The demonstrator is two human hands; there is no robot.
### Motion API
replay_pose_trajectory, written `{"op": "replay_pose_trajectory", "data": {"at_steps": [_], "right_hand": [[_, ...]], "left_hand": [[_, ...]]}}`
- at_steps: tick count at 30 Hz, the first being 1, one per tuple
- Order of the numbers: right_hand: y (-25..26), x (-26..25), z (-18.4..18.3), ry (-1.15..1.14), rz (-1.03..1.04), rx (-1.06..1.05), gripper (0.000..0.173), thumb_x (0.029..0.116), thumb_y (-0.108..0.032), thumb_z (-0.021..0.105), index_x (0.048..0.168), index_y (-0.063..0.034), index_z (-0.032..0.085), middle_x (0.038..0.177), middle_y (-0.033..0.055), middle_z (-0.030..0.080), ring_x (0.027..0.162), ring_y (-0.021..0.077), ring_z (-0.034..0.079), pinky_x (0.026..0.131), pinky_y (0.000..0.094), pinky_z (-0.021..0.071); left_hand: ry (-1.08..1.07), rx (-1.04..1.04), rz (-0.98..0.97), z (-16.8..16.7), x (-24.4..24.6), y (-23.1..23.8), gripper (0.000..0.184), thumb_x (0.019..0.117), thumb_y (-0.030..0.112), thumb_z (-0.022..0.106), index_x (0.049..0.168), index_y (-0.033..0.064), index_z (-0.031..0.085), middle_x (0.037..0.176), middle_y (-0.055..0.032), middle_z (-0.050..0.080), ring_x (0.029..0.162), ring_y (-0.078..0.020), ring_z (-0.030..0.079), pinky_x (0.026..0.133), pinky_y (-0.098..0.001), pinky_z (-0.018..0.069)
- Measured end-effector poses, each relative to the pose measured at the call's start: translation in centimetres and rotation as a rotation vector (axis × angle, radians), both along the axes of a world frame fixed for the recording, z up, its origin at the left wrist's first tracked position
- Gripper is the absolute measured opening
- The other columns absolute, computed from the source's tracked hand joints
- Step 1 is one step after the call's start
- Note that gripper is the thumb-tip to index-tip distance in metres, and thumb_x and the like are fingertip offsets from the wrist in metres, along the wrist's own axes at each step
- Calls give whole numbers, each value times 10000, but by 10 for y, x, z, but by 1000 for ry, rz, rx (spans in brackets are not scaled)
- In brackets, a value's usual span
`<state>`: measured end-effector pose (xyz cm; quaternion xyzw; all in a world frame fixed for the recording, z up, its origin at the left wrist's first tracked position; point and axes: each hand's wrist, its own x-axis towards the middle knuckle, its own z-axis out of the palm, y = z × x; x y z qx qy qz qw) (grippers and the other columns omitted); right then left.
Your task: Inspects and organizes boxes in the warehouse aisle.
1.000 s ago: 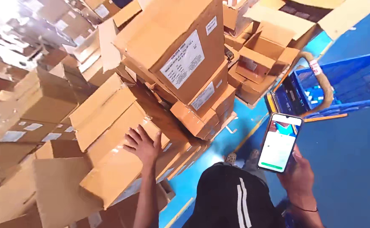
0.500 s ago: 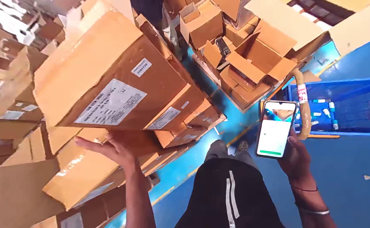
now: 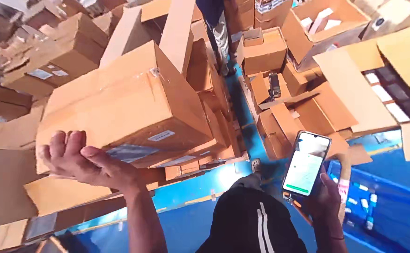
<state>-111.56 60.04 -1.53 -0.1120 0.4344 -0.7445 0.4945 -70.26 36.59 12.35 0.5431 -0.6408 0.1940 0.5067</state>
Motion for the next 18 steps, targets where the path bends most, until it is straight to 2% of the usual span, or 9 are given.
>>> {"op": "replay_pose_trajectory", "data": {"at_steps": [3, 6, 9, 11, 13, 15, 17, 18], "right_hand": [[-40, -21, 4, 38, 103, 1, 639, 925, -465, 634, 1468, -200, 429, 1248, -28, 679, 1098, 110, 682, 884, 343, 611], [-86, -41, 9, 47, 171, -27, 686, 934, -447, 639, 1504, -172, 373, 1282, -16, 659, 1136, 122, 666, 917, 357, 601], [-129, -57, 10, 22, 263, -46, 672, 928, -450, 652, 1493, -186, 403, 1259, -7, 678, 1108, 129, 685, 887, 355, 613], [-161, -64, 9, -4, 322, -64, 659, 923, -450, 656, 1481, -191, 420, 1254, 3, 681, 1102, 138, 688, 884, 366, 615], [-199, -69, 8, -31, 362, -109, 646, 927, -419, 657, 1473, -164, 423, 1259, 34, 677, 1108, 167, 688, 901, 395, 611], [-238, -74, 6, -33, 389, -138, 667, 924, -420, 672, 1471, -135, 420, 1259, 55, 675, 1114, 182, 685, 918, 410, 603], [-276, -82, 2, 33, 426, -131, 693, 939, -456, 628, 1492, -119, 380, 1268, 39, 669, 1126, 163, 676, 939, 397, 593], [-296, -87, 0, 81, 450, -138, 662, 981, -453, 549, 1514, -119, 347, 1296, 22, 651, 1161, 145, 653, 980, 387, 571]], "left_hand": [[27, -73, 12, -2, -15, -4, 413, 1084, 280, 417, 1221, 0, 687, 1389, -262, 565, 1431, -447, 368, 1224, -554, 199], [54, -118, 15, 0, -26, -9, 423, 1092, 263, 394, 1165, -39, 680, 1344, -247, 584, 1412, -400, 398, 1211, -509, 242], [46, -136, 26, -2, -27, -8, 435, 1098, 259, 378, 1137, -68, 663, 1317, -253, 595, 1388, -395, 433, 1194, -499, 288], [42, -132, 39, -3, -24, -8, 453, 1104, 273, 347, 1140, -59, 653, 1322, -240, 599, 1391, -392, 439, 1201, -513, 287], [75, -136, 54, -6, -22, -10, 486, 1107, 313, 318, 1155, -30, 657, 1329, -205, 606, 1393, -364, 442, 1202, -508, 284], [129, -158, 77, -8, -21, -13, 487, 1100, 297, 294, 1137, -42, 642, 1317, -205, 613, 1376, -358, 461, 1191, -508, 304], [111, -138, 92, -10, -12, -10, 471, 1095, 257, 291, 1130, -53, 644, 1323, -217, 608, 1373, -377, 463, 1200, -524, 296], [68, -106, 88, -9, -7, -7, 455, 1095, 249, 293, 1140, -36, 645, 1332, -202, 606, 1383, -372, 453, 1212, -526, 278]]}}
